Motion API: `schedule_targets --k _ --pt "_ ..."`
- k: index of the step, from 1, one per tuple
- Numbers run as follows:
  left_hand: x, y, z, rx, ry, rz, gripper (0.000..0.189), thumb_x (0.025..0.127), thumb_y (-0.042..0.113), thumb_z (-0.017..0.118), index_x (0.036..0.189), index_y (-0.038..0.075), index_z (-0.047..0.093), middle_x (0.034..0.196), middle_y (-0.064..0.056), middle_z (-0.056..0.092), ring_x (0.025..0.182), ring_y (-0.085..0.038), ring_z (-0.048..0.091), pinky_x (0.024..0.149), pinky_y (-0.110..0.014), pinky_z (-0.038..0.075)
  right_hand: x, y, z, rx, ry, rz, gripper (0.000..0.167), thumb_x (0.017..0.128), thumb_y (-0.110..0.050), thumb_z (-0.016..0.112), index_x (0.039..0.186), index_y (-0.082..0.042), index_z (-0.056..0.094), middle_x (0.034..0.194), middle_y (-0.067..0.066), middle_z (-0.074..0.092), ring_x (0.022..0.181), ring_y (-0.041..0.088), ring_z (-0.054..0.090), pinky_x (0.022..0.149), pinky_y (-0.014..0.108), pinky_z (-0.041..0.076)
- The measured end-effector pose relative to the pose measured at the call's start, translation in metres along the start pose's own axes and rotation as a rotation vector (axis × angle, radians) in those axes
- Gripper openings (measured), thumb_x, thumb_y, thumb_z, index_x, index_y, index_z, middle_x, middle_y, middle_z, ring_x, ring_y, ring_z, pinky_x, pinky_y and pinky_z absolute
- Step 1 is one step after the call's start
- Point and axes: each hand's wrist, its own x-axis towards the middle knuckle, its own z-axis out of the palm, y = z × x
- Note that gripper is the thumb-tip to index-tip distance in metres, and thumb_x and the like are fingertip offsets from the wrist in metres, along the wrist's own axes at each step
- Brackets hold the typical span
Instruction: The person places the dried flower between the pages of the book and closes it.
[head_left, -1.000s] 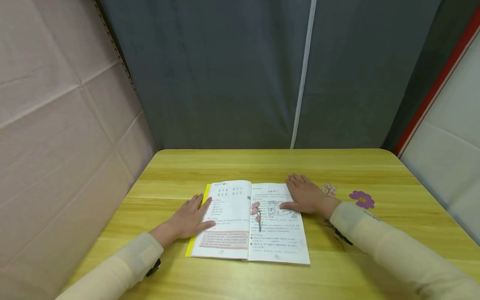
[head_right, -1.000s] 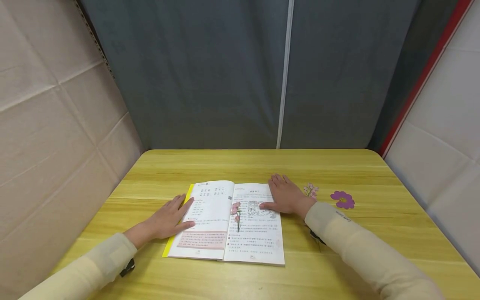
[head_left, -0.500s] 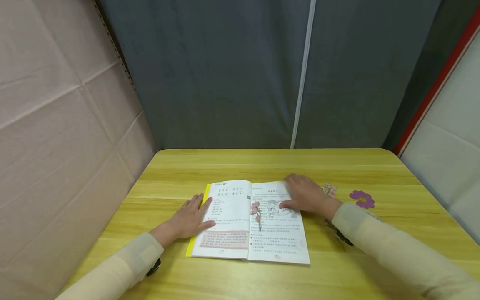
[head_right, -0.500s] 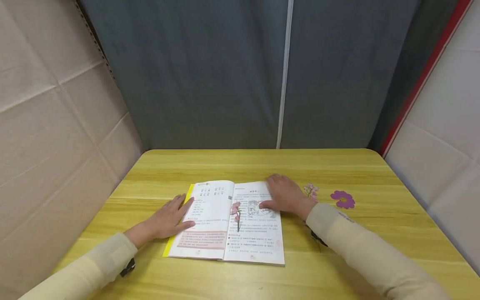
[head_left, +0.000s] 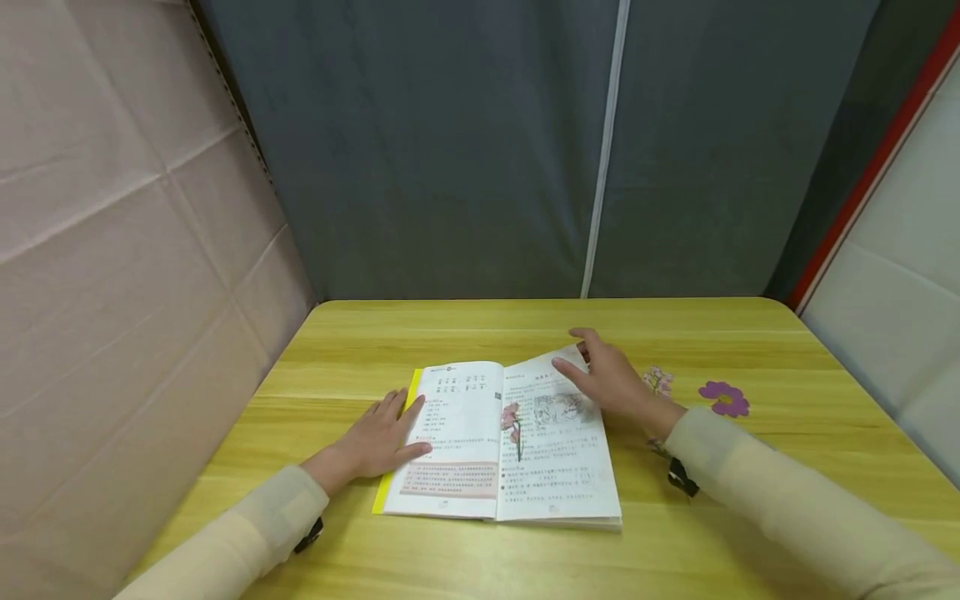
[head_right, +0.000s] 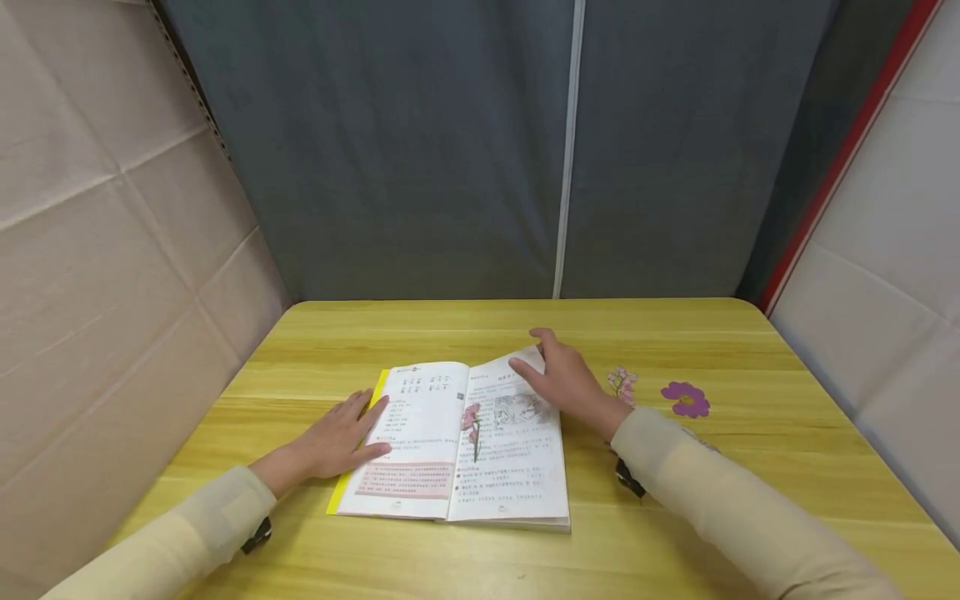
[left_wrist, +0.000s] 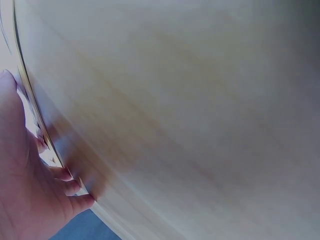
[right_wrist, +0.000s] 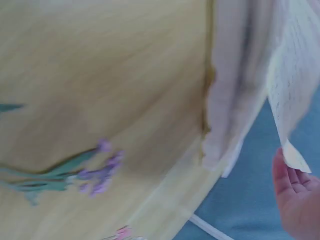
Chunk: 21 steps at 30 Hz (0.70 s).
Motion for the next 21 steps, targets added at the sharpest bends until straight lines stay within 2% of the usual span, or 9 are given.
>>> schedule_targets --k 4,9,11,16,21 --pt "0.000 0.001 0.000 0.000 -0.003 -0.004 0.086 0.097 0.064 0.036 0.153 0.001 0.023 0.153 -0.032 0.019 0.140 -0.046 0.022 0.109 -0.059 0.023 0.003 -0.009 -0.004 0.141 0.042 0.050 0.065 0.099 -0.041 0.056 0.144 0.001 0.036 0.116 0.022 0.058 0.102 0.031 0.056 0.083 0.045 0.046" --pt "0.000 0.001 -0.001 -0.003 -0.009 -0.009 0.086 0.097 0.064 0.037 0.154 0.001 0.022 0.153 -0.032 0.018 0.140 -0.046 0.021 0.109 -0.058 0.022 0.001 -0.021 -0.005 0.351 0.016 0.129 0.068 0.101 -0.042 0.050 0.149 0.000 0.026 0.131 0.027 0.054 0.113 0.037 0.057 0.089 0.048 0.049" --pt "0.000 0.001 -0.001 0.002 -0.009 -0.010 0.085 0.097 0.064 0.037 0.154 0.002 0.022 0.153 -0.032 0.018 0.140 -0.046 0.021 0.109 -0.058 0.023 0.000 -0.026 -0.003 0.446 -0.007 0.144 0.069 0.102 -0.043 0.046 0.150 0.001 0.025 0.131 0.029 0.053 0.110 0.038 0.059 0.088 0.047 0.050" --pt "0.000 0.000 0.000 0.002 -0.007 -0.012 0.086 0.097 0.064 0.036 0.154 0.002 0.022 0.153 -0.032 0.019 0.140 -0.046 0.021 0.109 -0.058 0.023 -0.005 -0.042 0.006 0.645 -0.099 0.094 0.061 0.106 -0.040 0.035 0.145 0.007 0.033 0.122 0.030 0.057 0.104 0.038 0.062 0.084 0.041 0.053" --pt "0.000 -0.002 0.001 -0.003 -0.014 -0.015 0.086 0.096 0.065 0.036 0.154 0.002 0.022 0.154 -0.032 0.018 0.140 -0.045 0.020 0.109 -0.058 0.022 -0.011 -0.056 0.018 0.685 -0.254 0.027 0.059 0.109 -0.036 0.025 0.139 0.013 0.041 0.129 0.031 0.054 0.111 0.038 0.060 0.087 0.044 0.052"
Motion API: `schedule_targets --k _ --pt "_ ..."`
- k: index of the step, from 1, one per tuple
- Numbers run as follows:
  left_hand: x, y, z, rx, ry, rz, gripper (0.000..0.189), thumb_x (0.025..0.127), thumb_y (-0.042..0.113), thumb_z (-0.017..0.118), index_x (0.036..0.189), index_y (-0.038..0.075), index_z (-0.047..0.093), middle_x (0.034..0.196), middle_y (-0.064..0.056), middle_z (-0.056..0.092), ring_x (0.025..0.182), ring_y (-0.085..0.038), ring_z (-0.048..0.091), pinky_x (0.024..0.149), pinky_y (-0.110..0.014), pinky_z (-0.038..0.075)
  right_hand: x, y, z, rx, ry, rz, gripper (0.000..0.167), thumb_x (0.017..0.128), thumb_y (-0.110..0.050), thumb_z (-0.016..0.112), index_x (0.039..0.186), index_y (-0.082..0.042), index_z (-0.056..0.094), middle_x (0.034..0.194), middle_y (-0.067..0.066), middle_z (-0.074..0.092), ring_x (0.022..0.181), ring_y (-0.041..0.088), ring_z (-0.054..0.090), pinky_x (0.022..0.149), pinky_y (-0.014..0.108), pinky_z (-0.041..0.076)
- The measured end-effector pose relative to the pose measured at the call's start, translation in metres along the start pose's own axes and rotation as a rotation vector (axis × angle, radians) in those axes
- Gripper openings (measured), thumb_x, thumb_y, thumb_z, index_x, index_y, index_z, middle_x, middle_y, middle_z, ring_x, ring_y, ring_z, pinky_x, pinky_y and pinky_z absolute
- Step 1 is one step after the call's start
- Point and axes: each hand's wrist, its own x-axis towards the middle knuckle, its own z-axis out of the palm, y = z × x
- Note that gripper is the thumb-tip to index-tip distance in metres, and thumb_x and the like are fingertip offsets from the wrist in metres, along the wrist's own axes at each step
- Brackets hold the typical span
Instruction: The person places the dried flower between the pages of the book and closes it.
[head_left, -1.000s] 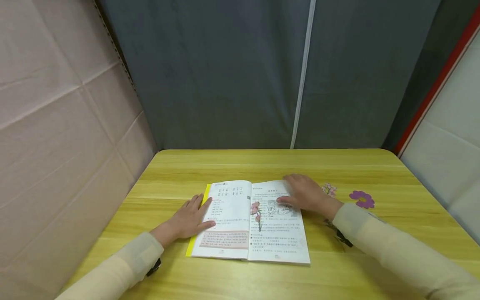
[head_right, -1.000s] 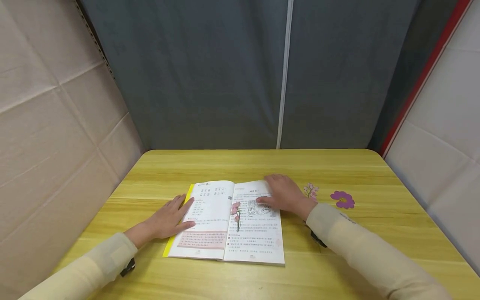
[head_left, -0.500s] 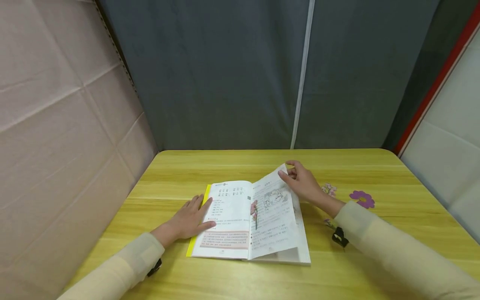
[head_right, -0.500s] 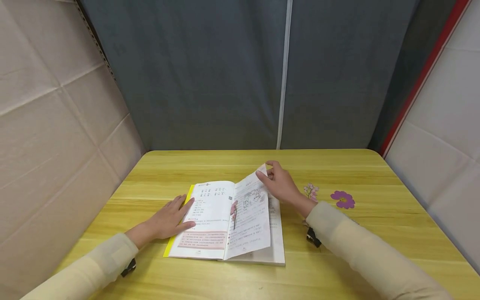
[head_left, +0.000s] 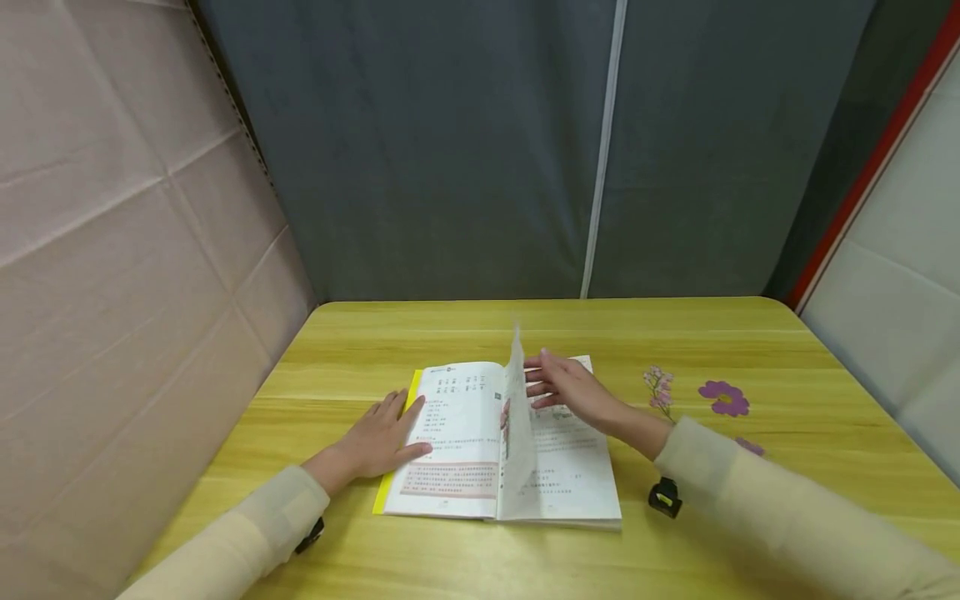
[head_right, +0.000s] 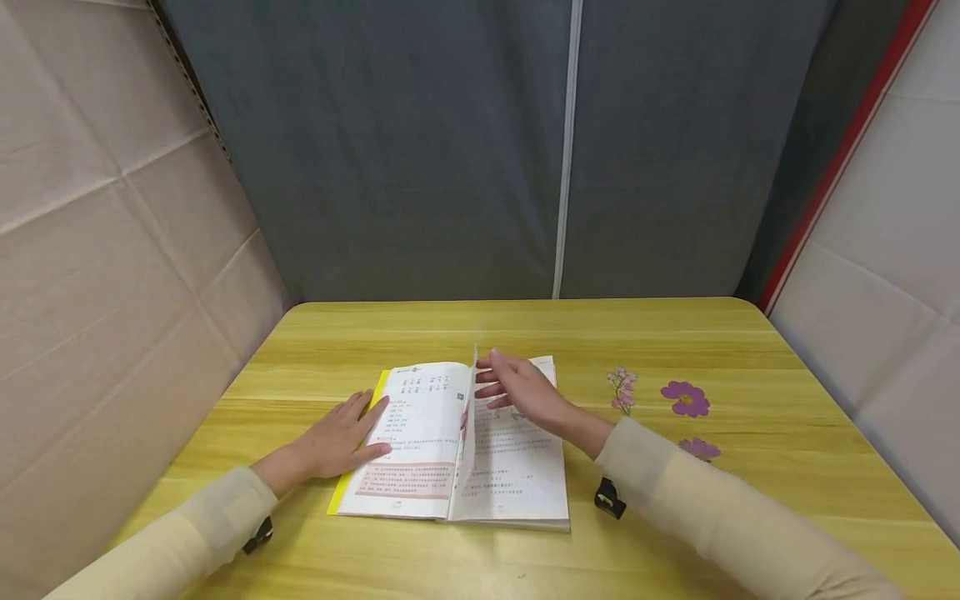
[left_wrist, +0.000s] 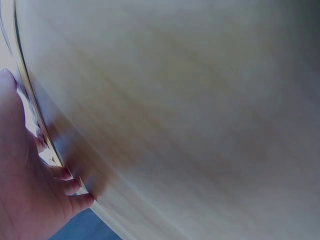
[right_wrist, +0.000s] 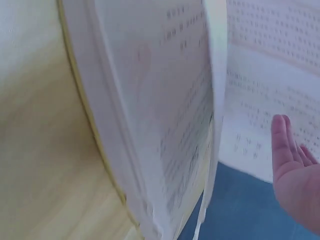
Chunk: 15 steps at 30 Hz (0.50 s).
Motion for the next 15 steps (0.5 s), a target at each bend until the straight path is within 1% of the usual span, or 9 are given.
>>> schedule_targets --k 2,4,8,11,13,15 --pt "0.000 -0.001 0.000 -0.009 -0.001 0.000 0.086 0.096 0.065 0.036 0.154 0.002 0.021 0.154 -0.031 0.017 0.141 -0.045 0.019 0.109 -0.059 0.021 -0.001 0.000 0.008 -0.030 -0.054 0.001 0.058 0.109 -0.034 0.025 0.137 0.013 0.044 0.130 0.030 0.054 0.111 0.038 0.060 0.088 0.044 0.051" --pt "0.001 -0.002 0.000 -0.006 0.000 0.002 0.086 0.096 0.065 0.035 0.154 0.002 0.021 0.154 -0.031 0.017 0.141 -0.045 0.019 0.109 -0.059 0.021 -0.003 0.001 0.016 -0.084 -0.110 -0.008 0.054 0.109 -0.032 0.027 0.136 0.011 0.048 0.131 0.027 0.055 0.113 0.038 0.059 0.090 0.045 0.050" --pt "0.001 -0.003 -0.001 0.018 -0.001 0.011 0.083 0.098 0.062 0.037 0.154 0.003 0.021 0.154 -0.031 0.018 0.141 -0.045 0.020 0.109 -0.058 0.023 -0.008 0.008 0.030 -0.279 -0.204 -0.032 0.048 0.106 -0.034 0.039 0.137 0.000 0.053 0.136 0.015 0.055 0.120 0.032 0.056 0.097 0.044 0.046" --pt "0.001 -0.004 -0.002 0.046 -0.004 0.028 0.075 0.101 0.050 0.042 0.153 0.000 0.021 0.153 -0.033 0.018 0.140 -0.046 0.021 0.109 -0.057 0.025 -0.012 0.014 0.037 -0.429 -0.270 -0.062 0.049 0.102 -0.039 0.049 0.140 -0.009 0.053 0.142 0.006 0.051 0.126 0.028 0.051 0.102 0.043 0.040" --pt "0.001 -0.005 -0.001 0.066 -0.011 0.036 0.072 0.101 0.044 0.043 0.153 -0.001 0.021 0.152 -0.033 0.018 0.139 -0.047 0.021 0.109 -0.057 0.026 -0.013 0.017 0.042 -0.504 -0.320 -0.089 0.052 0.098 -0.042 0.056 0.141 -0.013 0.053 0.146 0.004 0.047 0.130 0.026 0.046 0.105 0.044 0.037" --pt "0.000 -0.008 -0.001 0.077 -0.011 0.043 0.069 0.102 0.041 0.042 0.153 -0.002 0.022 0.152 -0.033 0.018 0.139 -0.048 0.021 0.108 -0.056 0.026 -0.015 0.018 0.046 -0.587 -0.369 -0.121 0.057 0.094 -0.045 0.060 0.142 -0.015 0.052 0.150 0.004 0.041 0.135 0.024 0.039 0.109 0.043 0.032"
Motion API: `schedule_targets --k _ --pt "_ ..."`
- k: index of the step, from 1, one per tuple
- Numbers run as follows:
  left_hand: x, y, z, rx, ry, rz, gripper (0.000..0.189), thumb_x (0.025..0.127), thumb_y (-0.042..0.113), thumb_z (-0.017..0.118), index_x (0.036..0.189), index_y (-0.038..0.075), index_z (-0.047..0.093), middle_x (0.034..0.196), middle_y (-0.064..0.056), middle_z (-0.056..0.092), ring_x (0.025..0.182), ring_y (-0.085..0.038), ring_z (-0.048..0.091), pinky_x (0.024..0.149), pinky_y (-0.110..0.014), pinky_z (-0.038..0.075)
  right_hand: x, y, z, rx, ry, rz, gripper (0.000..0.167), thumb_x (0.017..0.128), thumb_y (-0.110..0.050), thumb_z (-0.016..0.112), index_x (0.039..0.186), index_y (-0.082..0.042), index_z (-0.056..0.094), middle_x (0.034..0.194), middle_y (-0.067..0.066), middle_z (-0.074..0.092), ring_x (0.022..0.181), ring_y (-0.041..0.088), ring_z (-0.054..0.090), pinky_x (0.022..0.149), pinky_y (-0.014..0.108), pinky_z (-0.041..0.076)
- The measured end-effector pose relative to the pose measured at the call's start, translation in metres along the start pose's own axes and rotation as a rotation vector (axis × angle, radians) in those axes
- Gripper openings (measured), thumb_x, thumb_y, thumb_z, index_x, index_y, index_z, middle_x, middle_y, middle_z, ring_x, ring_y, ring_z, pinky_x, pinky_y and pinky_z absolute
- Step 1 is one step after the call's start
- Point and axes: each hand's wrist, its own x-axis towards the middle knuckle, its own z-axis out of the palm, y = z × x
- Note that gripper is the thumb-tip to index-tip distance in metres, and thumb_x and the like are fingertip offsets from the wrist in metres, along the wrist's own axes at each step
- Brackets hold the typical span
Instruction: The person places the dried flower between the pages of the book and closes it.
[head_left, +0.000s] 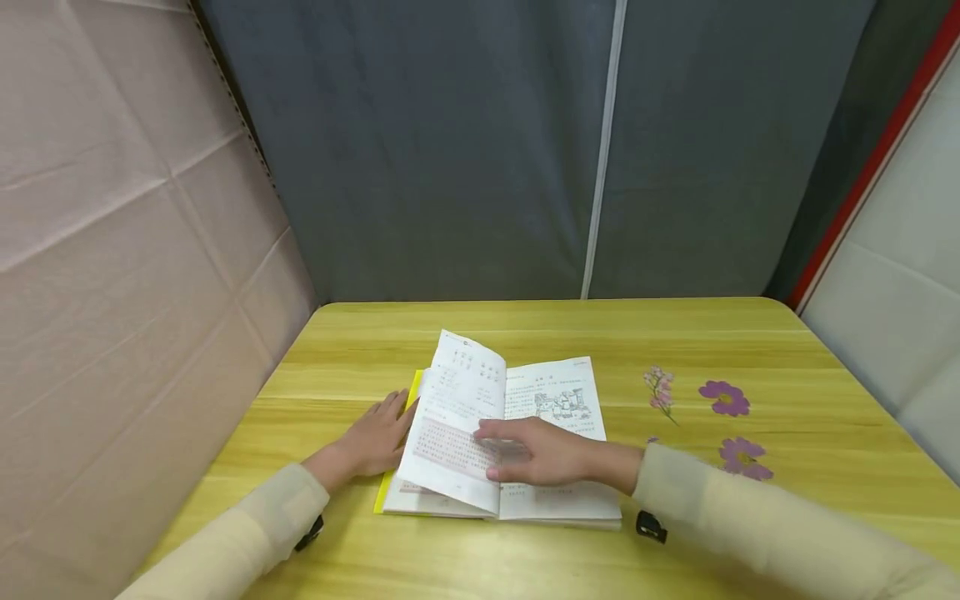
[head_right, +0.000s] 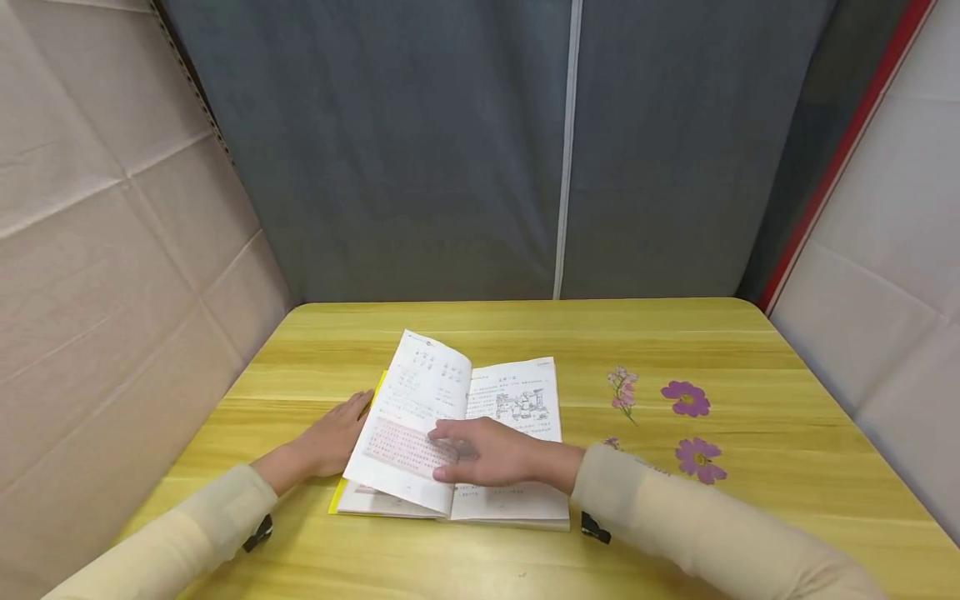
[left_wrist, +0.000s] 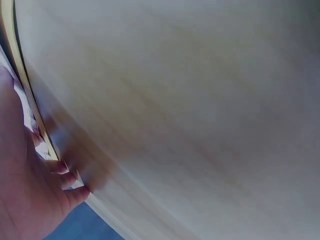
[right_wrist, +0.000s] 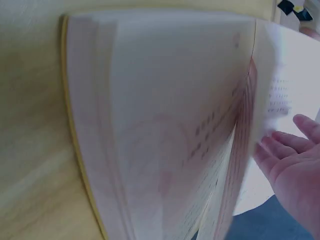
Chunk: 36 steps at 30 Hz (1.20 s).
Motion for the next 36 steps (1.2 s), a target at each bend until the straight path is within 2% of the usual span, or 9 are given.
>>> schedule_targets --k 4,8,14,18,22,26,31,33,36 --pt "-0.002 -0.005 0.000 -0.015 0.008 0.024 0.067 0.104 0.042 0.038 0.152 -0.002 0.023 0.152 -0.033 0.019 0.139 -0.048 0.021 0.109 -0.056 0.026 0.000 -0.004 0.008 -0.177 -0.075 -0.082 0.064 0.092 -0.048 0.062 0.143 -0.012 0.049 0.154 0.010 0.032 0.142 0.022 0.027 0.113 0.040 0.025" --pt "-0.003 -0.009 -0.002 -0.047 0.006 0.033 0.063 0.106 0.040 0.033 0.154 0.002 0.020 0.154 -0.030 0.019 0.141 -0.044 0.021 0.111 -0.052 0.025 -0.001 -0.005 0.015 -0.302 -0.104 -0.142 0.064 0.094 -0.047 0.060 0.144 -0.009 0.047 0.155 0.013 0.030 0.144 0.025 0.023 0.113 0.039 0.024" --pt "-0.007 -0.013 -0.005 -0.087 0.034 0.040 0.058 0.106 0.036 0.034 0.154 0.005 0.024 0.153 -0.025 0.026 0.140 -0.039 0.025 0.110 -0.052 0.025 -0.001 -0.005 0.023 -0.419 -0.100 -0.170 0.062 0.095 -0.048 0.058 0.143 -0.010 0.049 0.154 0.015 0.032 0.142 0.031 0.025 0.112 0.041 0.026" --pt "-0.009 -0.015 -0.005 -0.082 0.068 0.058 0.057 0.106 0.034 0.036 0.154 0.006 0.025 0.152 -0.023 0.029 0.139 -0.037 0.029 0.110 -0.052 0.027 -0.001 -0.004 0.027 -0.502 -0.102 -0.196 0.062 0.096 -0.048 0.056 0.143 -0.009 0.049 0.152 0.017 0.034 0.142 0.033 0.026 0.112 0.042 0.026" --pt "-0.009 -0.016 -0.006 -0.076 0.119 0.071 0.058 0.105 0.036 0.038 0.153 0.005 0.027 0.151 -0.021 0.033 0.137 -0.035 0.034 0.108 -0.052 0.028 0.001 -0.003 0.027 -0.626 -0.097 -0.272 0.060 0.098 -0.047 0.052 0.142 -0.007 0.048 0.149 0.019 0.038 0.140 0.033 0.030 0.112 0.043 0.025" --pt "-0.007 -0.016 -0.007 -0.023 0.185 0.077 0.061 0.103 0.041 0.042 0.151 0.004 0.033 0.147 -0.020 0.039 0.134 -0.034 0.039 0.106 -0.052 0.031 0.004 -0.003 0.027 -0.741 -0.088 -0.342 0.059 0.099 -0.048 0.049 0.141 -0.007 0.048 0.146 0.018 0.042 0.137 0.030 0.036 0.111 0.045 0.028" --pt "-0.003 -0.013 -0.012 0.020 0.280 0.082 0.062 0.100 0.043 0.050 0.147 0.002 0.040 0.142 -0.019 0.045 0.130 -0.034 0.043 0.103 -0.052 0.035 0.008 -0.002 0.027 -0.817 -0.102 -0.380 0.058 0.099 -0.049 0.047 0.139 -0.008 0.048 0.143 0.016 0.045 0.135 0.028 0.039 0.110 0.043 0.030" --pt "-0.001 -0.011 -0.014 0.016 0.288 0.081 0.062 0.100 0.044 0.050 0.146 0.003 0.041 0.142 -0.019 0.046 0.130 -0.033 0.043 0.104 -0.052 0.034 0.009 -0.002 0.028 -0.832 -0.113 -0.390 0.056 0.100 -0.049 0.046 0.138 -0.009 0.048 0.142 0.016 0.045 0.135 0.027 0.040 0.110 0.042 0.031" --pt "0.003 -0.006 -0.017 0.003 0.259 0.074 0.063 0.100 0.047 0.047 0.148 0.006 0.039 0.145 -0.018 0.043 0.133 -0.033 0.040 0.106 -0.051 0.031 0.011 -0.001 0.028 -0.850 -0.127 -0.401 0.054 0.100 -0.049 0.045 0.136 -0.010 0.048 0.141 0.015 0.046 0.133 0.026 0.041 0.109 0.041 0.031"
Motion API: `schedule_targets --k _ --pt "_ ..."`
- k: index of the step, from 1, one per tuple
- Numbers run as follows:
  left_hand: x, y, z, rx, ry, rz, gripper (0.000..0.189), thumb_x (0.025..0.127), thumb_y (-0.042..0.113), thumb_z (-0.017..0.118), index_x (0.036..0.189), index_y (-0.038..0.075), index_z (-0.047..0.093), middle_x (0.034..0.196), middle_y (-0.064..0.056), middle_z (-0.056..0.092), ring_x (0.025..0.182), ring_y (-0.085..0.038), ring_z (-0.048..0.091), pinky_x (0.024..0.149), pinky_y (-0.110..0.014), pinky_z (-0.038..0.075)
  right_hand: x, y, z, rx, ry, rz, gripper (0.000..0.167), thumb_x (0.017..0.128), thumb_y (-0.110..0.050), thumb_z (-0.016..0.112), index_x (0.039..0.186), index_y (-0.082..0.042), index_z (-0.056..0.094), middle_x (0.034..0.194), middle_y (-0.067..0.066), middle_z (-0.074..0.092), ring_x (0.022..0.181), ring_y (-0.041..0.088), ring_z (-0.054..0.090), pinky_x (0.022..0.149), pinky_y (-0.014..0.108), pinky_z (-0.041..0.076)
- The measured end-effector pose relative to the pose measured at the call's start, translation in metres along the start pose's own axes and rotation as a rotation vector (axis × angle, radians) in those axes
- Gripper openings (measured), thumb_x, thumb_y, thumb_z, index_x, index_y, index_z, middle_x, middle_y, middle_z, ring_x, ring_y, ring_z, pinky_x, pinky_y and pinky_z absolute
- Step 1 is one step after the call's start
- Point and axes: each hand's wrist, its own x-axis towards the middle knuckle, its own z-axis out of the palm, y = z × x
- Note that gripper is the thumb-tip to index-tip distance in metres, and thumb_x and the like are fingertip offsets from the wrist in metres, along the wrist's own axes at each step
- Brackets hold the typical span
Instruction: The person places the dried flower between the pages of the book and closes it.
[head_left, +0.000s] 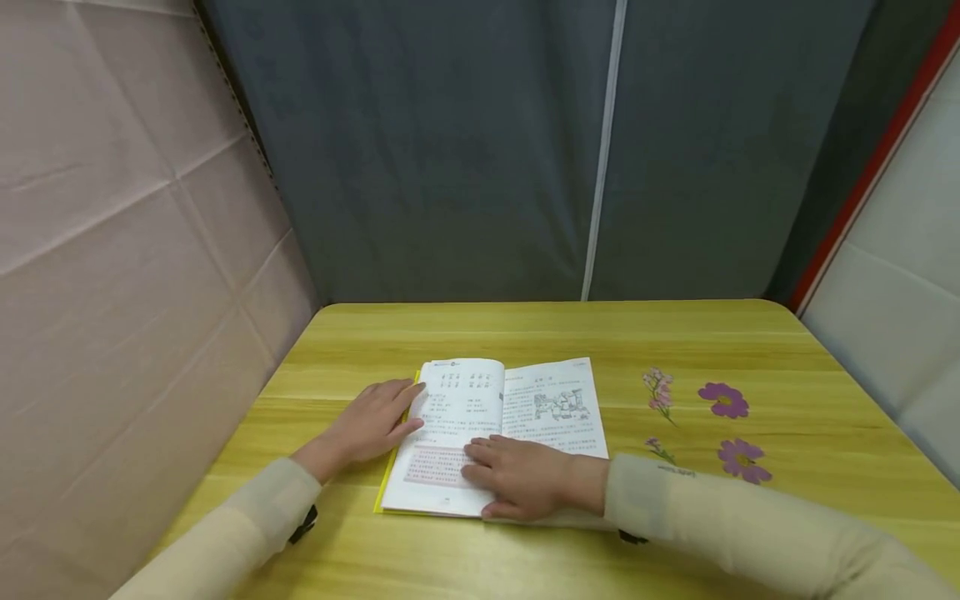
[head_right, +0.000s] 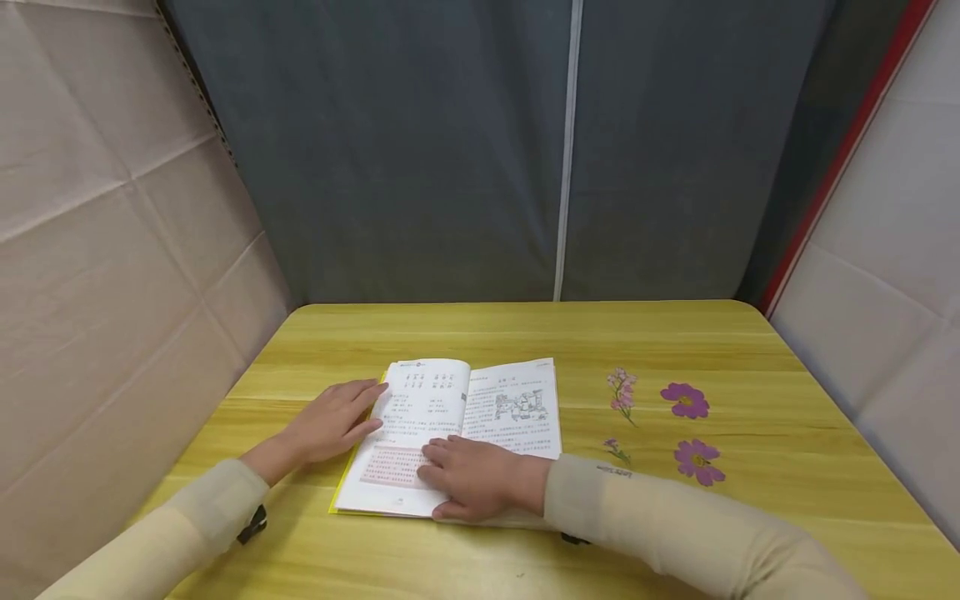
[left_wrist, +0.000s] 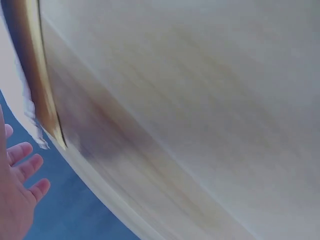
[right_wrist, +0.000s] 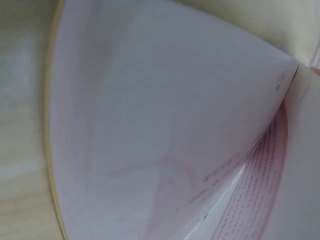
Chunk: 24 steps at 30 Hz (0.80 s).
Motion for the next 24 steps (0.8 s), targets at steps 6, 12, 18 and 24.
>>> schedule_targets --k 6,12,18,24 --pt "0.010 0.013 0.003 0.011 -0.085 -0.016 0.069 0.099 0.054 0.043 0.150 0.006 0.036 0.149 -0.017 0.038 0.136 -0.034 0.035 0.109 -0.051 0.027 0.002 0.001 0.001 0.005 -0.026 0.001 0.053 0.099 -0.050 0.046 0.135 -0.011 0.049 0.141 0.016 0.046 0.132 0.028 0.042 0.110 0.040 0.031" --pt "0.013 0.018 0.010 0.054 -0.130 -0.013 0.076 0.098 0.058 0.043 0.148 0.001 0.036 0.149 -0.020 0.036 0.136 -0.035 0.034 0.109 -0.050 0.027 0.003 0.003 0.000 0.050 -0.037 0.013 0.051 0.098 -0.049 0.047 0.134 -0.014 0.051 0.141 0.014 0.047 0.130 0.026 0.044 0.110 0.036 0.030" --pt "0.010 0.018 0.016 0.067 -0.159 -0.012 0.082 0.097 0.061 0.041 0.146 -0.004 0.035 0.149 -0.024 0.034 0.136 -0.037 0.033 0.110 -0.051 0.025 0.005 0.002 0.000 0.056 -0.026 0.009 0.052 0.097 -0.050 0.048 0.135 -0.014 0.051 0.140 0.013 0.047 0.130 0.024 0.044 0.111 0.034 0.028" --pt "0.006 0.017 0.021 0.058 -0.154 -0.025 0.081 0.097 0.061 0.042 0.146 -0.004 0.035 0.147 -0.026 0.034 0.135 -0.037 0.033 0.109 -0.052 0.027 0.005 0.001 0.001 0.047 -0.023 0.010 0.053 0.097 -0.051 0.048 0.136 -0.014 0.051 0.141 0.014 0.046 0.131 0.025 0.043 0.111 0.034 0.026"
